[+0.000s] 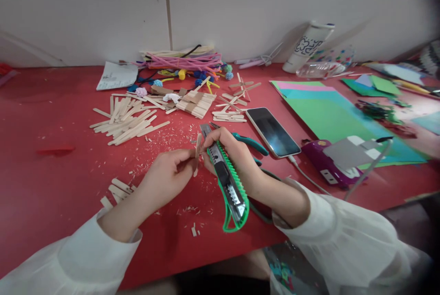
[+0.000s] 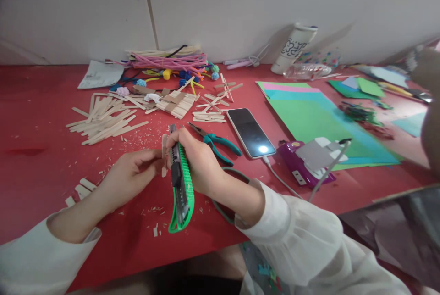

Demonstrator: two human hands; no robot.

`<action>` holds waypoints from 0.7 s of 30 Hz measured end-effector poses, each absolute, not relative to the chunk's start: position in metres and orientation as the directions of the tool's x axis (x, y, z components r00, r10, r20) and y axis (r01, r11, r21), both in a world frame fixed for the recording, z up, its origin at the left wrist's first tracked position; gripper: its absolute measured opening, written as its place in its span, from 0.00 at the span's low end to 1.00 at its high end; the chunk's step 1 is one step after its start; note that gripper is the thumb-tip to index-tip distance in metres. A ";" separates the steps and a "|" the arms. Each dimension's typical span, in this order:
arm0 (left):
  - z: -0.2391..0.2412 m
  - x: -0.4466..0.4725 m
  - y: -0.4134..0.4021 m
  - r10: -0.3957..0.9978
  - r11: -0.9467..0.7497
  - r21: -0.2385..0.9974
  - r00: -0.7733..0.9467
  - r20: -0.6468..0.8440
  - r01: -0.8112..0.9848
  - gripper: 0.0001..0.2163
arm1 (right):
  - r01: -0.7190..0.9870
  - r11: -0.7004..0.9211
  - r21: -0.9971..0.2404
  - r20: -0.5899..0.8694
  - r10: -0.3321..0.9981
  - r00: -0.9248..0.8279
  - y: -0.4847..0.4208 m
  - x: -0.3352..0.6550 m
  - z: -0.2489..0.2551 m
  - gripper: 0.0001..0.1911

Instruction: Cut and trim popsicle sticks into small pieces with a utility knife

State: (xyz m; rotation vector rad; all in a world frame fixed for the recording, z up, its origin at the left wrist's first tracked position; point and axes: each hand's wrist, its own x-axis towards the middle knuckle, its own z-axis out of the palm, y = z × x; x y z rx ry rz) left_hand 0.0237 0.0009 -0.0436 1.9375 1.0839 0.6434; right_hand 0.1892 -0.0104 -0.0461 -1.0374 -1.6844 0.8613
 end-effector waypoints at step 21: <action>-0.049 0.027 0.005 0.908 0.045 0.993 0.410 -0.088 0.113 0.13 | 0.359 0.652 -0.668 0.520 0.754 -0.401 -0.012 0.195 -0.054 0.09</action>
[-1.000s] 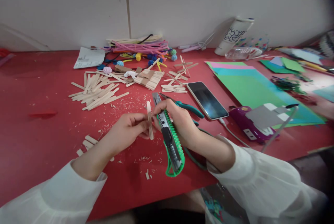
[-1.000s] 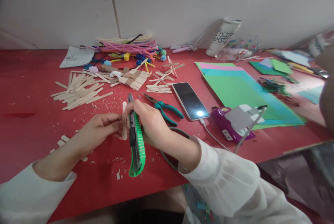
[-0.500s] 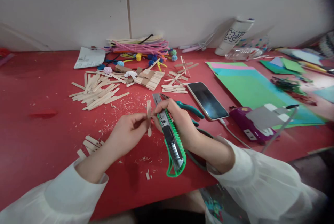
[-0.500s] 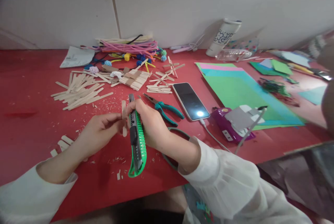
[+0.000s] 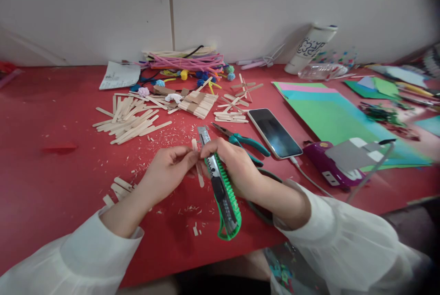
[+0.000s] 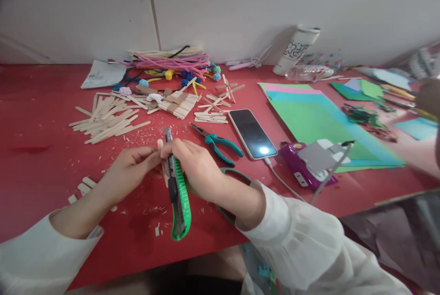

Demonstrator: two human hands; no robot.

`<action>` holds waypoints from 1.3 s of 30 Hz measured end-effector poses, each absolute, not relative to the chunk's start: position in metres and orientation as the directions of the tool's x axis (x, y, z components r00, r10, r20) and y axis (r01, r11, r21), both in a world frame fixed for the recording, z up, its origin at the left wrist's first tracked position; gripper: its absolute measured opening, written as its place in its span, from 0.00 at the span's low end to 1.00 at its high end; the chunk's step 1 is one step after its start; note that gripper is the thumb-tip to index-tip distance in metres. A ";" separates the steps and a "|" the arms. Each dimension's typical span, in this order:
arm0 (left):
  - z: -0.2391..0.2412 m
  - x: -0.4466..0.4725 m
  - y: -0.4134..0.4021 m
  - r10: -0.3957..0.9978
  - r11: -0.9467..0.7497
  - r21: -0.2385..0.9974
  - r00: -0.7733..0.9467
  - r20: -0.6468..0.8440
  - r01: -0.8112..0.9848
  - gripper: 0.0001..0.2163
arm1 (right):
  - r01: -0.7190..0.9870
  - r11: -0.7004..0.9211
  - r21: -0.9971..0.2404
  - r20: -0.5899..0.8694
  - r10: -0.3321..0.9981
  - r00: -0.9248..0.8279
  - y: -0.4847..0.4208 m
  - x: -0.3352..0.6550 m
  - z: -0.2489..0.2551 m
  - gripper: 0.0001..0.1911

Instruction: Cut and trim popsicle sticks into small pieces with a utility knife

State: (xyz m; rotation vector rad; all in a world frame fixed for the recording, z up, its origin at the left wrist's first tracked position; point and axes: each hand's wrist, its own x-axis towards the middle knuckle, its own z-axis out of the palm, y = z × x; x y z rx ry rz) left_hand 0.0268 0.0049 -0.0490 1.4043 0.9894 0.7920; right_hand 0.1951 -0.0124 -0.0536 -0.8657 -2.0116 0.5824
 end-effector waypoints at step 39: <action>-0.043 0.022 0.010 0.913 0.219 0.973 0.338 -0.230 0.070 0.11 | 0.484 0.534 -0.693 0.496 0.841 -0.217 -0.015 0.192 -0.053 0.08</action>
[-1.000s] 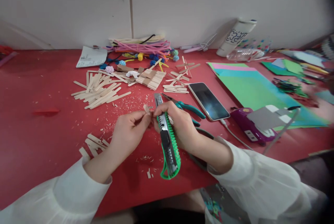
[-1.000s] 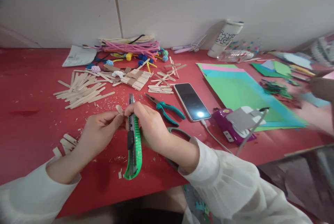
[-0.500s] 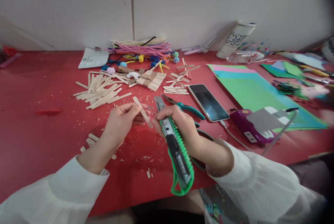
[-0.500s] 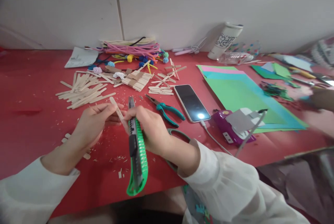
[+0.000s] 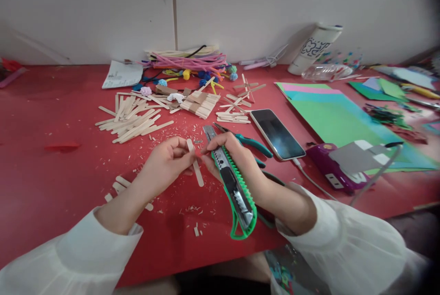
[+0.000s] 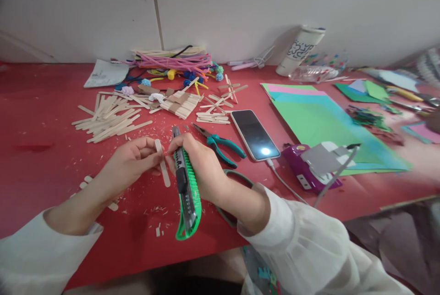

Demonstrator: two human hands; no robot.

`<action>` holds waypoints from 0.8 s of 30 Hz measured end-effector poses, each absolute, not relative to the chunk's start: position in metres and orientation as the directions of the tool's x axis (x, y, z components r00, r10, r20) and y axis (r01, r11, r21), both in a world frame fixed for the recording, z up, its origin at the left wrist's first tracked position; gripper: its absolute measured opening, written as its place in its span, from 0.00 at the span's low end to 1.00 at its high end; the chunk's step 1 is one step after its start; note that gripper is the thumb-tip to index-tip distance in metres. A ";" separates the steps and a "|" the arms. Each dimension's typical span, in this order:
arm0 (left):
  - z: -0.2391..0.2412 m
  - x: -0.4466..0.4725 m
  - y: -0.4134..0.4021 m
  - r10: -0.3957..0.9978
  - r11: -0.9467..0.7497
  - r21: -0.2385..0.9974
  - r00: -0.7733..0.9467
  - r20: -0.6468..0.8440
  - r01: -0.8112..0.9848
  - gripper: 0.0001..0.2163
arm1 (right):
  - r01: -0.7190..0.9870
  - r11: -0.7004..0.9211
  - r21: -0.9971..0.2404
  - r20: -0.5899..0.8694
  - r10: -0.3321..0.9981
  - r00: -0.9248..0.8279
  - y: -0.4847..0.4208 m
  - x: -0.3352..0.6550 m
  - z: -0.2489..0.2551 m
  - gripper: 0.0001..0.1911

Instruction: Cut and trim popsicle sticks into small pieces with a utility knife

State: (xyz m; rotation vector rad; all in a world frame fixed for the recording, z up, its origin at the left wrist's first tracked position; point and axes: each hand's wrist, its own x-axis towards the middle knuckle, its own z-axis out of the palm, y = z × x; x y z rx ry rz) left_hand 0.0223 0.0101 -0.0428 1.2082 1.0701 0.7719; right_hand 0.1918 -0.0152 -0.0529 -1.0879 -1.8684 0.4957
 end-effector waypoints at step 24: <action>-0.037 0.021 0.007 0.967 -0.084 0.926 0.255 -0.014 0.367 0.09 | 0.324 0.380 -0.866 0.270 0.902 -0.337 -0.013 0.192 -0.062 0.07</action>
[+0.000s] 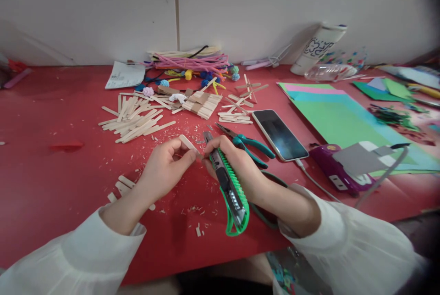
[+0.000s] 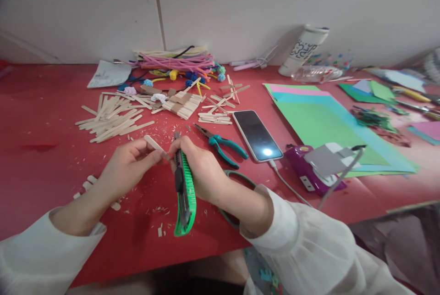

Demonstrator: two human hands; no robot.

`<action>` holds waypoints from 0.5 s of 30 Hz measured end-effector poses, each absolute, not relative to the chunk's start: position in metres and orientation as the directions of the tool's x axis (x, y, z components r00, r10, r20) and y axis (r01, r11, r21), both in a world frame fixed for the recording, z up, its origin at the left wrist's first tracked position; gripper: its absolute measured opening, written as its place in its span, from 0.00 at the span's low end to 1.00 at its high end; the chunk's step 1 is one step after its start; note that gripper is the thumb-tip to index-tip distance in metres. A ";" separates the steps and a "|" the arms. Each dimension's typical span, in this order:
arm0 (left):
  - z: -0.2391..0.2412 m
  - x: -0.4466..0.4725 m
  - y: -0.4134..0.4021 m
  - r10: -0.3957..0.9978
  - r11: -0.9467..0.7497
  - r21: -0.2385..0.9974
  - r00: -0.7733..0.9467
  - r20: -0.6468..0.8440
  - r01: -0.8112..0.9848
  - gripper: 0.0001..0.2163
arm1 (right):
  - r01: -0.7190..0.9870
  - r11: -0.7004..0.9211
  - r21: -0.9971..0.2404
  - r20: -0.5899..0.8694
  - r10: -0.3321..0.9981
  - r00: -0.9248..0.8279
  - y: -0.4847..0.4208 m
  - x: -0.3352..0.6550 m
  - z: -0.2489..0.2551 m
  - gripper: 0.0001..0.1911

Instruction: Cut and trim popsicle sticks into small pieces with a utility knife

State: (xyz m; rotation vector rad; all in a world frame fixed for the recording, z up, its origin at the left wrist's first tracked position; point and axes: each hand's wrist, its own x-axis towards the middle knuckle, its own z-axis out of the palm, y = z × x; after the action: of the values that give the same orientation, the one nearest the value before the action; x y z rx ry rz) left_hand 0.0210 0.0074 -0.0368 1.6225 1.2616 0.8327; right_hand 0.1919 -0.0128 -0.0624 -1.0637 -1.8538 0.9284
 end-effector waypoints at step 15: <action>-0.042 0.017 0.010 0.992 0.058 0.984 0.097 -0.075 0.168 0.10 | 0.194 0.358 -0.913 0.340 0.933 -0.120 -0.010 0.192 -0.047 0.09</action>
State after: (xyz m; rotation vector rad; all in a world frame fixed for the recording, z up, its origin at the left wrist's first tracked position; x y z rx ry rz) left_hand 0.0173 0.0101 -0.0416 1.3253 1.2811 1.0005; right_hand 0.1916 -0.0102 -0.0470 -1.0427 -1.5755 0.8852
